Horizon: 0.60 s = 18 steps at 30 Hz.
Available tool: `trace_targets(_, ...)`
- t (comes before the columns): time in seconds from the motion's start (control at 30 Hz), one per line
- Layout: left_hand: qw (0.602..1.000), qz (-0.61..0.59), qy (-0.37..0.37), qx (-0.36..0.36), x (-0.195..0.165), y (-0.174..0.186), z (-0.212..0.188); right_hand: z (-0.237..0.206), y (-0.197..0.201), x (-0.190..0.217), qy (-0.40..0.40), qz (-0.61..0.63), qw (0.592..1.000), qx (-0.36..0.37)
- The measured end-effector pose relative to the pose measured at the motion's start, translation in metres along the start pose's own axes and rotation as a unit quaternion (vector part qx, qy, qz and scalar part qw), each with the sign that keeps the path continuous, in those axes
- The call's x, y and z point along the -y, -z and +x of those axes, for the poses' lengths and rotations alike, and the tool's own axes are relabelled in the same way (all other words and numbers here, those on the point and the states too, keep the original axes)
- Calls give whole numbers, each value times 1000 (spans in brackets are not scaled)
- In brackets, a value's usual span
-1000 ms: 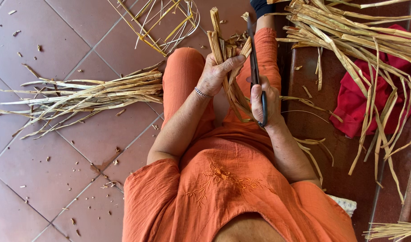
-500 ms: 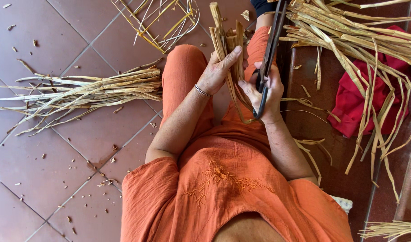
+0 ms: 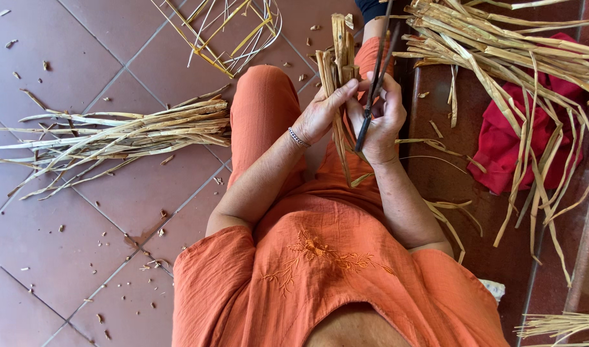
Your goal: The person sits on the tiled floor and uses scissors to trim the ends off bundles of dried palm leaves, cutting them one bundle at a time. They set trimmed bundles aside, gather more untrimmed leaves, and at times hold long strips across their lap to cut them to length.
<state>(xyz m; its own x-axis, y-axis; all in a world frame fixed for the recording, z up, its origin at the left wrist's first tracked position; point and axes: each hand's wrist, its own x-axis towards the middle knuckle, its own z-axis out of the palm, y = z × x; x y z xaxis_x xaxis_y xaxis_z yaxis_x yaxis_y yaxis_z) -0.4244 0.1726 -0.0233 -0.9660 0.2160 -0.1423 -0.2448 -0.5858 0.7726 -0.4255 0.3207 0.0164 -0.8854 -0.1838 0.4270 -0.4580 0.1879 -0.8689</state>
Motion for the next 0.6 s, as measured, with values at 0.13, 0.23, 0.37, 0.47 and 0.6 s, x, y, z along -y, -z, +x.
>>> trace_targets(0.13,998,-29,-59,-18,-6,-10,-17,-10,7,7,-4,91,996,-26)
trace_targets(0.23,996,31,-76,-33,-7,-15,-35,-15,18,18,-64,172,982,-53)
trace_targets(0.37,997,5,-65,-38,1,-18,-51,-24,22,27,-99,206,972,-44)
trace_targets(0.47,996,-1,-67,-57,9,-15,-59,-40,15,24,-78,175,981,-20)
trace_targets(0.6,992,8,-91,-87,12,-5,-61,-57,19,7,-19,110,993,26)
